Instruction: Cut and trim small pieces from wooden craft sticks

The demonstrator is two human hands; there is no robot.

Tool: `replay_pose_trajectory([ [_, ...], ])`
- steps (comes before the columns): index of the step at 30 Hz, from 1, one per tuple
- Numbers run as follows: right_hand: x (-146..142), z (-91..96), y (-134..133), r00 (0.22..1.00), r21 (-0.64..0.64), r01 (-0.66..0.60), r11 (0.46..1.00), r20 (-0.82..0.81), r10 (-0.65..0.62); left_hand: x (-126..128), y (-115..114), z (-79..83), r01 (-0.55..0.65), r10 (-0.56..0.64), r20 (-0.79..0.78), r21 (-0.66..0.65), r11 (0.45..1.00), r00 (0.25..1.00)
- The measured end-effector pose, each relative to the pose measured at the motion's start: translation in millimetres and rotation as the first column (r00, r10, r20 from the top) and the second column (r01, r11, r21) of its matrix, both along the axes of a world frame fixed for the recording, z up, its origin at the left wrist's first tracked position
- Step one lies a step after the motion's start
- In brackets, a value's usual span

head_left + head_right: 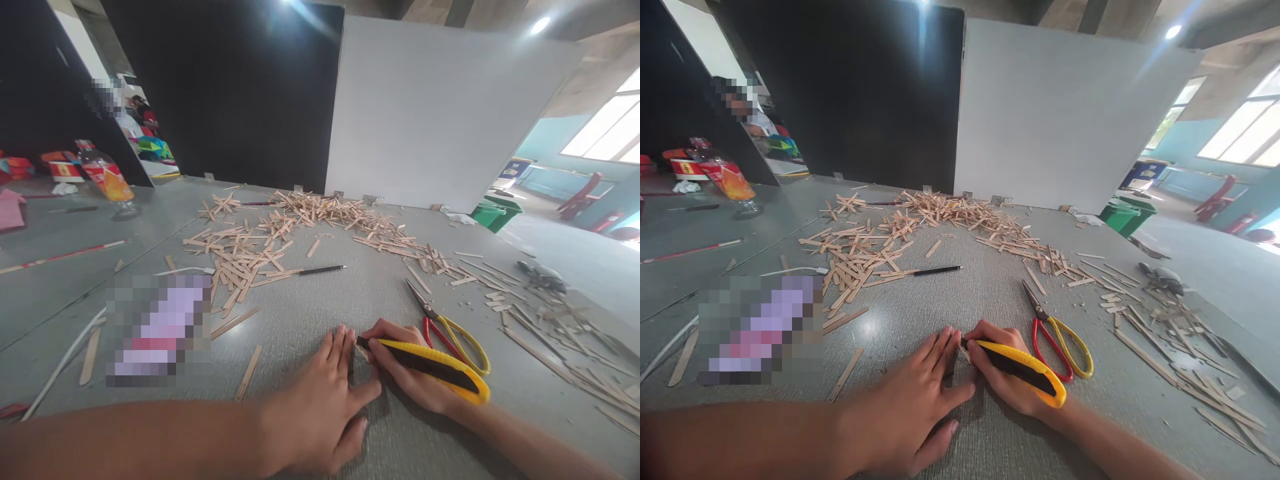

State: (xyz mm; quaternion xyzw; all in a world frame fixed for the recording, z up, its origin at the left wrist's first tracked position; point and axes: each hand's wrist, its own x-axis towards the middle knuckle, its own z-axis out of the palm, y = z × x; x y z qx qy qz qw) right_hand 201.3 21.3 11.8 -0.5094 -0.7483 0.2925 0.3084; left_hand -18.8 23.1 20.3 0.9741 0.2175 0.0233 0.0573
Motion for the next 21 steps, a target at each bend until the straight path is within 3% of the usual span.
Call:
replay_pose_trajectory([
  [12, 0.3, -1.3, -2.8, 0.999, 0.155, 0.015, 0.988, 0.037, -0.021, -1.3, -0.9, -0.6, -0.007, 0.008, 0.031, -0.037, 0.999, 0.999],
  [21, -4.4, 7.4, -0.4, 0.998, 0.220, -0.013, 0.976, 0.058, 0.000, -1.3, -1.5, 0.7, -0.016, 0.016, -0.013, 0.036, 0.999, 1.000],
])
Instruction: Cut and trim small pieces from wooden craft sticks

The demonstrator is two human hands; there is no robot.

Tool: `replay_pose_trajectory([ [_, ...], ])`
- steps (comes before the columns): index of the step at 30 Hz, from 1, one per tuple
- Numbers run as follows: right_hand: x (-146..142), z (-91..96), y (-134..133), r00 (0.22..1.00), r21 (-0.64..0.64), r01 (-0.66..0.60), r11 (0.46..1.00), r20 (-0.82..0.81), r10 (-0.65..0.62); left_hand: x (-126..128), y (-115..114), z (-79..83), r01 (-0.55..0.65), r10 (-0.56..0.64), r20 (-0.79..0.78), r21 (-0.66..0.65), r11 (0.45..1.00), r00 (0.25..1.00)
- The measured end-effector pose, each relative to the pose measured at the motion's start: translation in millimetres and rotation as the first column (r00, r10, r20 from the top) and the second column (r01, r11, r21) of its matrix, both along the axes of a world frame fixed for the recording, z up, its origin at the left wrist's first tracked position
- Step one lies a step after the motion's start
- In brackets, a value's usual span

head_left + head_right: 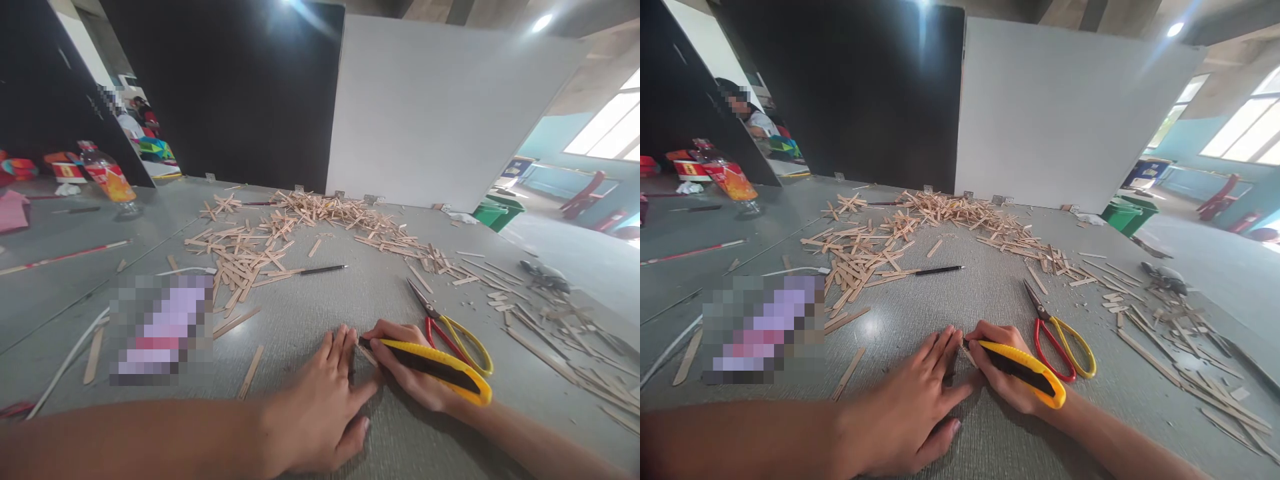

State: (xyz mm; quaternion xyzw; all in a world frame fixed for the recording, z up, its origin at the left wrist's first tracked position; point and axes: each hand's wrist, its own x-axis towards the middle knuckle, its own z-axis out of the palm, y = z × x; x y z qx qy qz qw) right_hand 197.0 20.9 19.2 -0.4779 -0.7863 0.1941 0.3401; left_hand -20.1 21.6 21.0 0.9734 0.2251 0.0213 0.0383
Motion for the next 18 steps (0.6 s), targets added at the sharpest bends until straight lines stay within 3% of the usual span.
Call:
replay_pose_trajectory([
  [11, 3.1, -9.0, -4.2, 1.000, -0.005, 0.004, 1.000, -0.004, -0.004, 1.4, -0.1, -2.1, -0.025, 0.025, 0.008, -0.009, 1.000, 1.000],
  [18, 5.2, -4.9, 0.7, 0.994, -0.089, -0.108, 0.990, 0.019, 0.110, 1.6, -2.6, -1.7, -0.016, 0.016, 0.003, 0.027, 1.000, 1.000],
])
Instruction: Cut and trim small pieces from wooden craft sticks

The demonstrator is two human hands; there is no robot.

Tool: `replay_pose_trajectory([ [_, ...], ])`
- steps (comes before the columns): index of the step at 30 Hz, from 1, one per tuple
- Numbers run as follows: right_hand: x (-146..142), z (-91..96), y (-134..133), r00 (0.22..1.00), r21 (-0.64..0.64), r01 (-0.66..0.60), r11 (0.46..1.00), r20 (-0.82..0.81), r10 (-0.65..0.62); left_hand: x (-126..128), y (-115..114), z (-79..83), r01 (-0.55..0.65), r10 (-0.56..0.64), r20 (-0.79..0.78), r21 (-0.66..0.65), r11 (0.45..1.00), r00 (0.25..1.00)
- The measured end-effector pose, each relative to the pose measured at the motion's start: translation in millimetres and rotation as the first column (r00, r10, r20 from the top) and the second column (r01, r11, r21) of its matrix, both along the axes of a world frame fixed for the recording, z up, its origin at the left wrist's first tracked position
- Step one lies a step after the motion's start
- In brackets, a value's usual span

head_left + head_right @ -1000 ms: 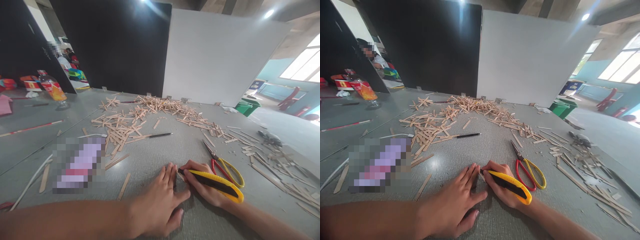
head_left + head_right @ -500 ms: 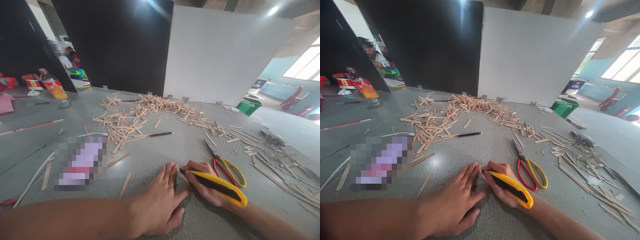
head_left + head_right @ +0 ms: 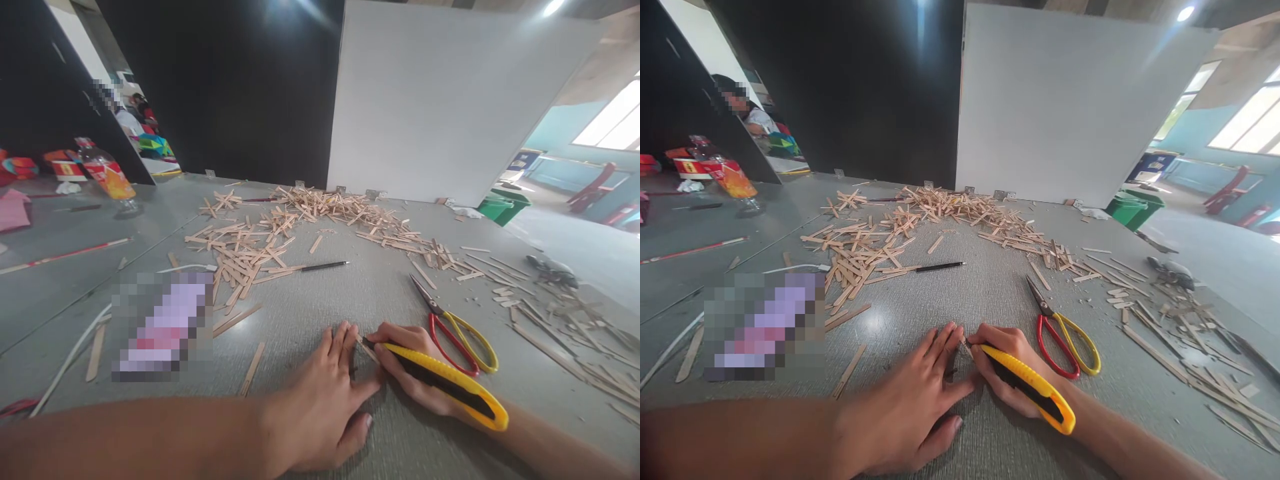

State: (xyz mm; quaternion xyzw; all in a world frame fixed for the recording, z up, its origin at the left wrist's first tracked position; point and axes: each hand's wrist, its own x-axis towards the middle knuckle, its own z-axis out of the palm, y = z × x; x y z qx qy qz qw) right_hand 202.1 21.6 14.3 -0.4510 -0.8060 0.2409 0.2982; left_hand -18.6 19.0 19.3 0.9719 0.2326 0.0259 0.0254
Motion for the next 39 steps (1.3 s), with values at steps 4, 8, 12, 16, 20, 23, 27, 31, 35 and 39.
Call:
replay_pose_trajectory([
  [4, 3, -0.9, 1, 1.000, -0.017, -0.017, 1.000, 0.001, 0.017, 0, 2, 0.1, 0.004, -0.004, -0.004, 0.016, 1.000, 1.000],
  [8, 5, -4.0, 1, 0.999, 0.016, -0.001, 1.000, -0.035, 0.001, 1, 3, -2.0, 0.008, -0.008, 0.001, 0.024, 1.000, 1.000],
  [12, 6, 0.7, 2, 0.997, -0.018, -0.061, 0.998, -0.038, 0.060, 0, 1, -4.1, 0.002, -0.003, 0.009, 0.035, 0.999, 1.000],
  [16, 7, 4.8, 2, 0.997, -0.023, -0.075, 0.997, -0.027, 0.074, 0, 1, -3.7, -0.001, 0.000, 0.014, 0.031, 1.000, 1.000],
  [20, 10, -1.9, -1, 0.999, 0.001, -0.011, 1.000, -0.043, 0.011, 0, 3, -1.7, 0.005, -0.005, 0.007, 0.012, 1.000, 1.000],
  [23, 10, -7.4, -3, 0.996, -0.020, 0.049, 0.999, -0.070, -0.050, 1, 3, 0.7, 0.018, -0.018, -0.020, -0.005, 1.000, 1.000],
  [27, 10, -7.2, -4, 0.990, -0.066, 0.041, 0.997, -0.135, -0.049, 1, 2, 0.8, 0.024, -0.024, -0.032, -0.007, 1.000, 0.999],
  [31, 12, -3.6, -3, 0.964, -0.140, 0.101, 0.985, -0.229, -0.132, -1, 3, -2.9, 0.031, -0.031, -0.007, 0.028, 0.999, 1.000],
  [35, 10, -1.4, 0, 0.950, -0.181, 0.182, 0.967, -0.221, -0.220, -1, 2, -5.1, 0.022, -0.023, 0.005, 0.111, 0.994, 1.000],
  [39, 6, 1.7, 0, 0.962, -0.093, 0.198, 0.976, -0.174, -0.212, 1, -3, -7.5, -0.027, 0.026, 0.008, 0.251, 0.968, 1.000],
])
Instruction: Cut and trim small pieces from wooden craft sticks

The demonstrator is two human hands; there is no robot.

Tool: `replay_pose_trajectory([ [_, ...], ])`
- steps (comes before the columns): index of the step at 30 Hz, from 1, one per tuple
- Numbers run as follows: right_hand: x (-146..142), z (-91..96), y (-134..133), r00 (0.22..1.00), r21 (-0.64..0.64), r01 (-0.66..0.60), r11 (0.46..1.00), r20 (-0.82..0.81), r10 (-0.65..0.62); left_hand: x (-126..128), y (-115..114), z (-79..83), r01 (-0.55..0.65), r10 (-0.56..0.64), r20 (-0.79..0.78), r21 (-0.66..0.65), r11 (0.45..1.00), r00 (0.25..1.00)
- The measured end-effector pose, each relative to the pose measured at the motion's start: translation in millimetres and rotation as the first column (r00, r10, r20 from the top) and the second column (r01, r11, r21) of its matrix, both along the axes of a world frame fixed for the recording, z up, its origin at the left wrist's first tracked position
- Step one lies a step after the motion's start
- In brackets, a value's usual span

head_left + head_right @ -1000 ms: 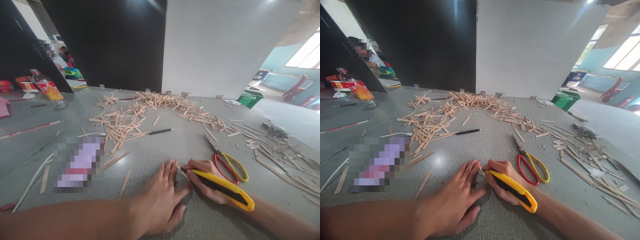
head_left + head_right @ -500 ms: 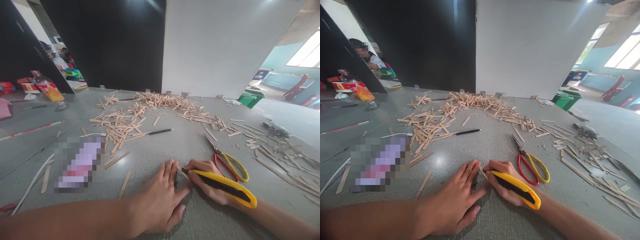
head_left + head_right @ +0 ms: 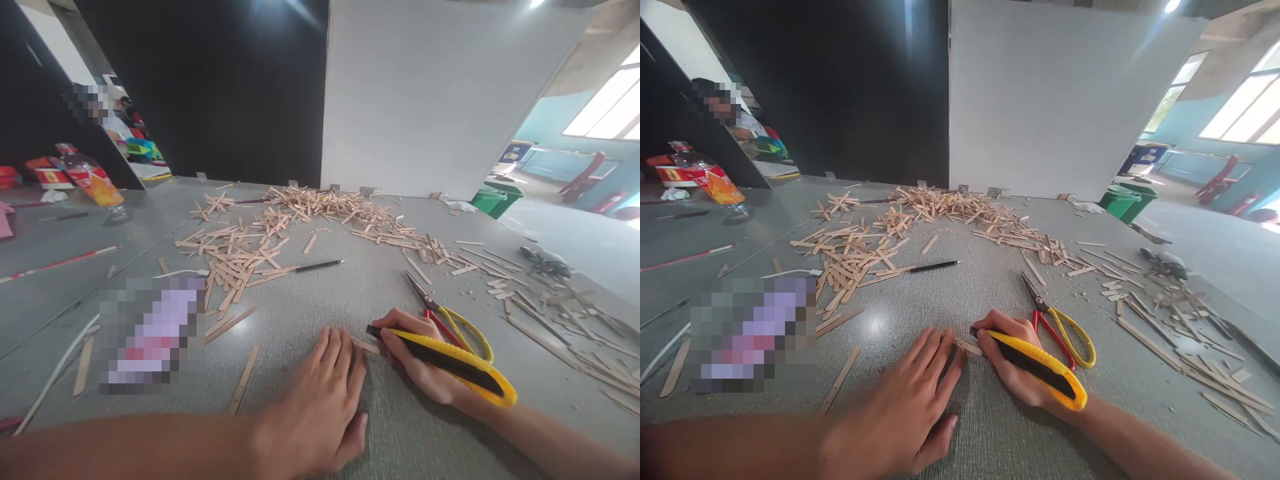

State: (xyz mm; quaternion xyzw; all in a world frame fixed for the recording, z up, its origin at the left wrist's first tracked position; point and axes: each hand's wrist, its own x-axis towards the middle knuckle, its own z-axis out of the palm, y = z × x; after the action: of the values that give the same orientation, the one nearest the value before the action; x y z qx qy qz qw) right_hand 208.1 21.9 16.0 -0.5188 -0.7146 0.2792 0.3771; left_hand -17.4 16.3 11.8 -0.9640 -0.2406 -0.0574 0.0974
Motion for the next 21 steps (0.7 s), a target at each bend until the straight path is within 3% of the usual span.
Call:
replay_pose_trajectory([
  [4, 0, 1.2, -1, 0.998, 0.093, -0.026, 0.995, 0.059, 0.021, 3, -4, -1.2, -0.028, 0.026, 0.024, 0.089, 0.996, 0.999],
  [9, 0, -1.8, 1, 0.996, 0.135, -0.050, 0.990, 0.086, 0.038, 4, -9, 1.2, 0.057, -0.064, 0.037, 0.177, 0.983, 0.997],
  [12, -1, -2.6, 1, 0.996, 0.108, -0.058, 0.992, 0.073, 0.051, 3, -13, -3.4, -0.025, 0.010, 0.077, 0.196, 0.980, 0.997],
  [16, -1, -2.5, 0, 0.996, 0.099, -0.068, 0.993, 0.066, 0.061, 1, -16, -11.7, -0.222, 0.201, 0.142, 0.155, 0.963, 0.969],
  [21, 0, -3.2, -1, 0.996, 0.125, -0.051, 0.991, 0.079, 0.042, 0, -13, -6.1, -0.117, 0.115, 0.083, 0.019, 0.993, 0.990],
])
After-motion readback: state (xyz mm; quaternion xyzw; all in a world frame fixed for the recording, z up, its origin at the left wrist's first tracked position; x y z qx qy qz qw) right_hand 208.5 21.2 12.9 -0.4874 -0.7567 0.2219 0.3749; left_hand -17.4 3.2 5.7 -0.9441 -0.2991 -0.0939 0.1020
